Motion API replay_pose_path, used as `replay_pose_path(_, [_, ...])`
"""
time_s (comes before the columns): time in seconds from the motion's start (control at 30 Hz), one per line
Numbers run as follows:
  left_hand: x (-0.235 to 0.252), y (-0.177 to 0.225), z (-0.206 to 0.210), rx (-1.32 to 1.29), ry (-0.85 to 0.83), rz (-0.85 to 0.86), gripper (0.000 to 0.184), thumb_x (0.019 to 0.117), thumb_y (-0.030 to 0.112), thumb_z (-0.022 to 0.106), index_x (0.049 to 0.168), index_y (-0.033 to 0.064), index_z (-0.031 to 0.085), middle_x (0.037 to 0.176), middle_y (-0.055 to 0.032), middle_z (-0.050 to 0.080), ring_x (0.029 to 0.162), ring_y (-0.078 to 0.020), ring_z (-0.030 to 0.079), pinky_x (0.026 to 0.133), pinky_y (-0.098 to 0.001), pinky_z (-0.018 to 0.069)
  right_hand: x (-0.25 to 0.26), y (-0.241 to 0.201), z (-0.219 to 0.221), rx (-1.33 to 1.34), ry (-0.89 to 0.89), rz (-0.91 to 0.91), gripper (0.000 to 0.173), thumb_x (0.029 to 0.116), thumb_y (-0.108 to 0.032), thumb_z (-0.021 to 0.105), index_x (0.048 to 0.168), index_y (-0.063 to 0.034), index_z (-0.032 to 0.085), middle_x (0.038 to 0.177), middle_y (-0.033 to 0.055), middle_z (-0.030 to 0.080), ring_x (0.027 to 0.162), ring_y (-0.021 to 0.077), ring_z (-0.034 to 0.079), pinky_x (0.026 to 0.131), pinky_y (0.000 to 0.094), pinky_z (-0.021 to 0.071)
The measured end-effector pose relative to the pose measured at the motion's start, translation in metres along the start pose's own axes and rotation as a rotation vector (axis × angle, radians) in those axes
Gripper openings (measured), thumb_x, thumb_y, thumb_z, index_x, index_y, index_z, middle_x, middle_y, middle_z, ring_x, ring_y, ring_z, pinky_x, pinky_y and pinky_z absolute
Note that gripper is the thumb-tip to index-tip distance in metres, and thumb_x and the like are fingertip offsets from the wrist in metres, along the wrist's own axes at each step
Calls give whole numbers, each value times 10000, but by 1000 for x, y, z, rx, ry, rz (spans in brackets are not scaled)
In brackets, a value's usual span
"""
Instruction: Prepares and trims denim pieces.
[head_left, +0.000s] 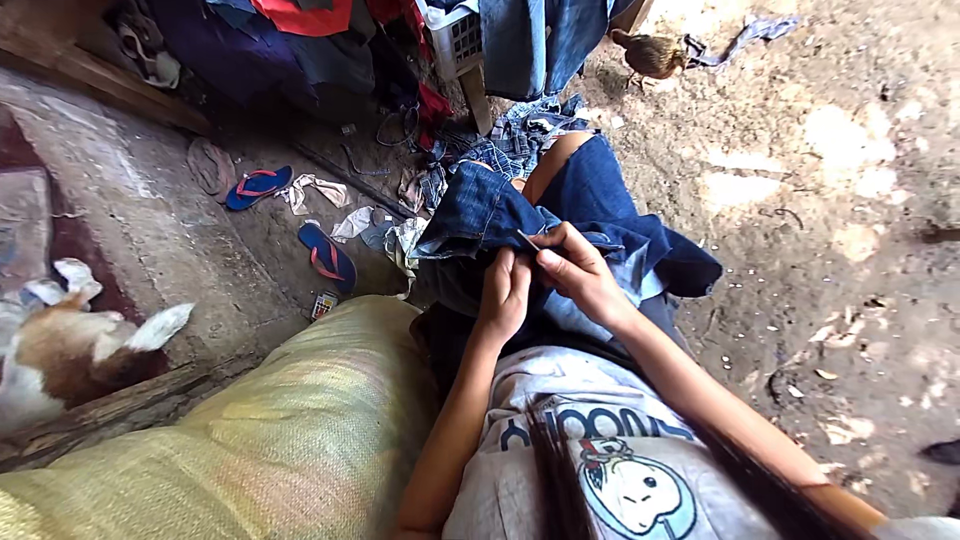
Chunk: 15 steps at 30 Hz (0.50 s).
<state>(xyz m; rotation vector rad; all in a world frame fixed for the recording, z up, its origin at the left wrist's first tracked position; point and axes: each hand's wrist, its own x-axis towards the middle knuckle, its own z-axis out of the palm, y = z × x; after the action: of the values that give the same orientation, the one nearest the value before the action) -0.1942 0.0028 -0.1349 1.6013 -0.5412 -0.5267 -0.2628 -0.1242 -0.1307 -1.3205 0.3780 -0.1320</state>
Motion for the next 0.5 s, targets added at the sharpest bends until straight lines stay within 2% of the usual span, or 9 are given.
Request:
replay_pose_path(0.07, [1,-6,0,49,-11,7,195,1036,50,413,951,-56,553,819,-62,586,805,-31,604,777,-225,509,4,0,-2,79,-36,64,55,1035,-220,518,1001,-217,562,697,-93,565,501,-38,428,459,121,340])
replay_pose_path(0.13, [2,-10,-2,91,-14,-7,210,1044,58,420,949,-61,566,803,-68,584,787,-46,600,763,-232,505,8,1,-3,105,-44,84,95,1031,-193,507,948,-204,551,672,-78,552,490,-30,418,445,125,318])
replay_pose_path(0.2, [5,-8,-4,148,16,-29,194,1043,69,468,990,-64,599,818,-81,610,786,-67,611,757,-252,519,10,2,-4,27,-23,28,97,1032,-172,516,944,-191,552,699,-87,564,527,-33,444,481,127,352])
replay_pose_path(0.27, [5,-2,-5,197,112,-49,156,1018,84,577,1062,-56,630,868,-80,650,806,-68,632,775,-257,541,9,-1,-5,-179,12,-70,58,1025,-190,550,1000,-150,583,739,-87,580,584,-27,502,544,151,429])
replay_pose_path(0.33, [4,7,-5,198,210,-97,161,972,49,650,1106,-40,640,898,-61,684,821,-40,653,792,-243,559,4,-3,-4,-466,42,-176,216,1019,-297,587,1083,-96,634,763,-36,620,637,46,580,596,270,500])
replay_pose_path(0.4, [3,18,-4,167,263,-155,99,946,2,665,1040,-25,685,900,-41,704,835,-14,660,804,-226,562,0,-6,-1,-664,77,-270,332,1014,-368,590,1120,-61,658,729,32,642,621,166,623,556,402,501])
replay_pose_path(0.5, [1,30,-3,147,286,-211,43,917,-39,666,906,-33,706,886,-43,662,812,-14,632,774,-201,546,-3,-14,4,-820,114,-349,364,1001,-381,591,1116,-45,670,674,59,631,544,234,609,464,433,457])
